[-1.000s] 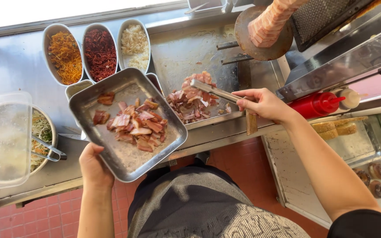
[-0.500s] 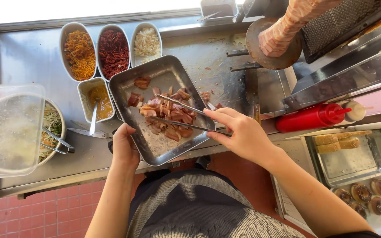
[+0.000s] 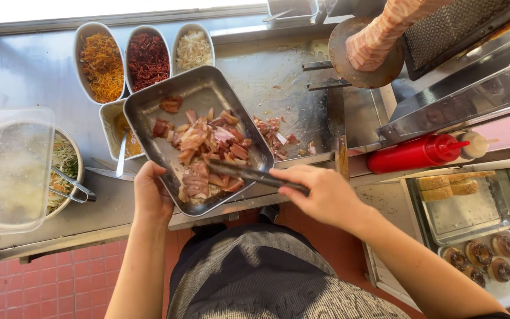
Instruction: Collecting sliced kebab meat into a tray and organizing food ingredients in a stall.
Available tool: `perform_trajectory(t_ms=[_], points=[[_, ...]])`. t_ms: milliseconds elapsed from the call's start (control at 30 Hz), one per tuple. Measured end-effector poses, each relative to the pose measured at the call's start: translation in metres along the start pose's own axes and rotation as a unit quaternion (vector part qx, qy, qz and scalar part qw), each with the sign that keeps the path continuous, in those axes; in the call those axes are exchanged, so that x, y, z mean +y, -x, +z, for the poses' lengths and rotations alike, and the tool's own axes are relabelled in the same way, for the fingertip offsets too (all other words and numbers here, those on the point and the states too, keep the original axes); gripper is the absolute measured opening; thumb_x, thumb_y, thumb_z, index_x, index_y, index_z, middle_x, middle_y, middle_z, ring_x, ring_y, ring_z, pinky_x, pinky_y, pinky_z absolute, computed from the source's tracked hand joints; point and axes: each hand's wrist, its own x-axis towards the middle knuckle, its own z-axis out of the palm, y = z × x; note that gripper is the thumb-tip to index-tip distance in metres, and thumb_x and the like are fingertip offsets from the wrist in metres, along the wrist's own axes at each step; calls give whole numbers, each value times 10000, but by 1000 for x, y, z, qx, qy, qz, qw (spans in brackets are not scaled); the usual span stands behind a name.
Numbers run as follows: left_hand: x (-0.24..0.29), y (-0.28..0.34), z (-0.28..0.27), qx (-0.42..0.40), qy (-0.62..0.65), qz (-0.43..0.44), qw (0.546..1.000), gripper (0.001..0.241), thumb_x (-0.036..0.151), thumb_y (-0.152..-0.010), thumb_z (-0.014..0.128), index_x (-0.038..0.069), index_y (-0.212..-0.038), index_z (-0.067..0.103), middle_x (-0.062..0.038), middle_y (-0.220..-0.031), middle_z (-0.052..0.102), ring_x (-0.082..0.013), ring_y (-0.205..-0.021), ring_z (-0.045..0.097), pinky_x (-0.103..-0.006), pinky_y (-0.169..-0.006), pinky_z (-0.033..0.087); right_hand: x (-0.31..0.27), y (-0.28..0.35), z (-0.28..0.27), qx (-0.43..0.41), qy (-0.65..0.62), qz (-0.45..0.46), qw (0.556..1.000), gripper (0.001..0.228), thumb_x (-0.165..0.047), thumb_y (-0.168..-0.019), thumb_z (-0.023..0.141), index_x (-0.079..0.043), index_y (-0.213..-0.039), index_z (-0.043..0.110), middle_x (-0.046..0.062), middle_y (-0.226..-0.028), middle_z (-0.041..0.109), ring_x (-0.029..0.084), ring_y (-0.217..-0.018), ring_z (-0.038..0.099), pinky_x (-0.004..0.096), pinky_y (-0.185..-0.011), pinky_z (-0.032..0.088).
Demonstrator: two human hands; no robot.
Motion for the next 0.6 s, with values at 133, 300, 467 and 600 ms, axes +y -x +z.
perform_trajectory(t_ms=[133, 300, 467, 600], points=[[11, 14, 2, 30, 32, 18, 999, 143, 100, -807, 508, 42, -882, 615, -68, -798, 679, -194, -668, 678, -303, -621, 590, 13, -4, -35, 52, -22, -5, 998, 429, -302, -899, 718, -136, -1294, 700, 125, -1218, 747, 273, -1059, 745, 366, -902, 569], [19, 21, -35, 1, 29, 92, 995, 295, 102, -809, 502, 22, -1059, 635, -88, -958, 688, -222, -841, 689, -333, -776, 591, 82, -22, -52, 48, 48, 207, 976, 551, -395, -854, 741, -166, -1350, 676, 128, -1188, 756, 276, -1032, 733, 393, -894, 550], [45, 64, -30, 45, 10, 112, 993, 470, 139, -789, 461, 19, -1212, 628, -116, -1145, 662, -259, -1056, 668, -401, -952, 577, 221, -30, 16, 71, 14, 259, 963, 570, -421, -897, 720, -142, -1387, 637, 150, -1162, 753, 287, -1036, 726, 394, -892, 546], [49, 72, -45, 40, 42, 128, 990, 552, 157, -769, 446, -3, -1271, 609, -133, -1276, 662, -293, -1202, 642, -440, -1089, 533, 209, -55, 30, 28, 1, 271, 962, 523, -388, -965, 645, -169, -1438, 596, 197, -1067, 751, 311, -962, 724, 395, -863, 547]])
